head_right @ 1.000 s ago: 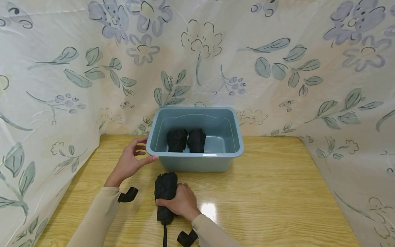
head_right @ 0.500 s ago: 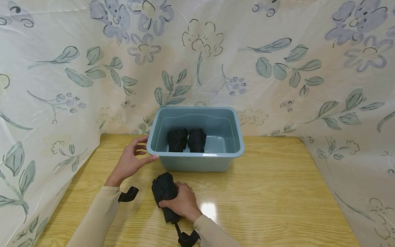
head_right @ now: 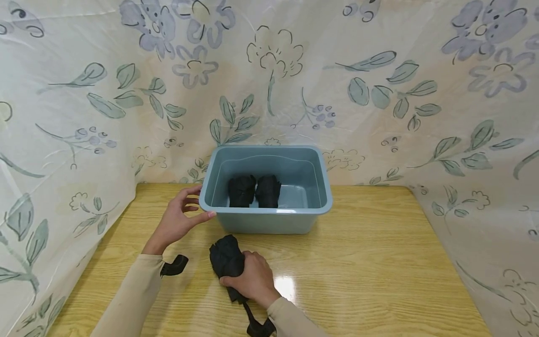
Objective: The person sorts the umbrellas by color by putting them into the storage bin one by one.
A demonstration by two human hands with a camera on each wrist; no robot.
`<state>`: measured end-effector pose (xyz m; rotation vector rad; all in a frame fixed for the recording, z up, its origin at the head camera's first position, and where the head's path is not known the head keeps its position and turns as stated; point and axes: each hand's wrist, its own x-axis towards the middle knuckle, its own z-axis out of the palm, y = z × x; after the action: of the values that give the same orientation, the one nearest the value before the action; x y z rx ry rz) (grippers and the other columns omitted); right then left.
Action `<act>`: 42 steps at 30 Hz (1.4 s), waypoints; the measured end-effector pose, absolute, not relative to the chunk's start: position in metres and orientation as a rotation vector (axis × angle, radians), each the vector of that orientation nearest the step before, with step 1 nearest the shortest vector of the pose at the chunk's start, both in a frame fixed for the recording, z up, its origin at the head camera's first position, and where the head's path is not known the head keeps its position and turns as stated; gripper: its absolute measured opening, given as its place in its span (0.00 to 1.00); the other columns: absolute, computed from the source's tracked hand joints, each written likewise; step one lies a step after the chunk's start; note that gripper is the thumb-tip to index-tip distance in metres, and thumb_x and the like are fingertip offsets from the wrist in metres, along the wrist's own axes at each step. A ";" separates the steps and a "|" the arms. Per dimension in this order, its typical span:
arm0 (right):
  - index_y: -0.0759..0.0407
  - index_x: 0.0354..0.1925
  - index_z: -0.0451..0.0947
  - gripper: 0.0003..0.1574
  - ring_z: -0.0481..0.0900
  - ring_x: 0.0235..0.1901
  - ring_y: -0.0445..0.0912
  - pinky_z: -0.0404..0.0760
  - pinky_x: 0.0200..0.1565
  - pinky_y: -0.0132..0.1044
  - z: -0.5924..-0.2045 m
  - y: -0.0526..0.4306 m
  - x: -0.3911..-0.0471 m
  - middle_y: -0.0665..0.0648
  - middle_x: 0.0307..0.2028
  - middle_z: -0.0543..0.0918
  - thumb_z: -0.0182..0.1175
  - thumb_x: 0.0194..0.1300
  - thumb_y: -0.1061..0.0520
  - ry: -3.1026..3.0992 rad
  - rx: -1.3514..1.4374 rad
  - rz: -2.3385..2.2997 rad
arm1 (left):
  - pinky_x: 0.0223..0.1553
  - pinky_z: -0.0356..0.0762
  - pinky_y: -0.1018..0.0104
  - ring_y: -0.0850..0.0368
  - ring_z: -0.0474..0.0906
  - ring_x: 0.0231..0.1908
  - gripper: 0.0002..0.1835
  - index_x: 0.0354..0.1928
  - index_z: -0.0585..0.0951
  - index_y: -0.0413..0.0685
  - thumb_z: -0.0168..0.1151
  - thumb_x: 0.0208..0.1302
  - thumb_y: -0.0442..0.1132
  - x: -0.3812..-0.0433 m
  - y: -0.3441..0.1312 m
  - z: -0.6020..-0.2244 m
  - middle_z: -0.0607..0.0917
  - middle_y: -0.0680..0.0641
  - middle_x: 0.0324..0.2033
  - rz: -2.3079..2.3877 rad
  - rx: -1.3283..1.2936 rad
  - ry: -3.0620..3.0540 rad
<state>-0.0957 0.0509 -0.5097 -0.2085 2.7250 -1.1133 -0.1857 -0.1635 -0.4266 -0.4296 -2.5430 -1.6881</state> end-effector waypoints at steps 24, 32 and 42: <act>0.55 0.45 0.81 0.37 0.70 0.40 0.46 0.71 0.40 0.42 -0.511 0.061 -0.092 0.48 0.39 0.77 0.75 0.38 0.38 2.808 -0.363 -1.271 | 0.52 0.66 0.43 0.42 0.69 0.51 0.39 0.65 0.64 0.41 0.71 0.53 0.39 -0.168 -0.154 -0.394 0.69 0.40 0.59 -1.705 -0.430 -2.561; 0.53 0.47 0.80 0.35 0.71 0.45 0.45 0.72 0.46 0.47 -0.491 0.072 -0.091 0.47 0.42 0.77 0.76 0.39 0.42 2.859 -0.453 -1.334 | 0.51 0.67 0.47 0.44 0.69 0.51 0.39 0.66 0.64 0.40 0.71 0.53 0.38 -0.170 -0.155 -0.394 0.69 0.40 0.59 -1.696 -0.440 -2.563; 0.49 0.44 0.81 0.34 0.70 0.43 0.38 0.74 0.42 0.40 -0.457 0.090 -0.084 0.39 0.41 0.74 0.78 0.34 0.46 2.952 -0.548 -1.403 | 0.50 0.67 0.48 0.44 0.70 0.51 0.39 0.65 0.65 0.43 0.72 0.52 0.39 -0.176 -0.158 -0.407 0.70 0.42 0.59 -1.704 -0.438 -2.549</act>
<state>-0.0837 0.0896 -0.4571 -0.5477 2.9520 -1.4032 -0.1764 -0.1584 -0.4066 -0.4383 -2.5491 -1.7043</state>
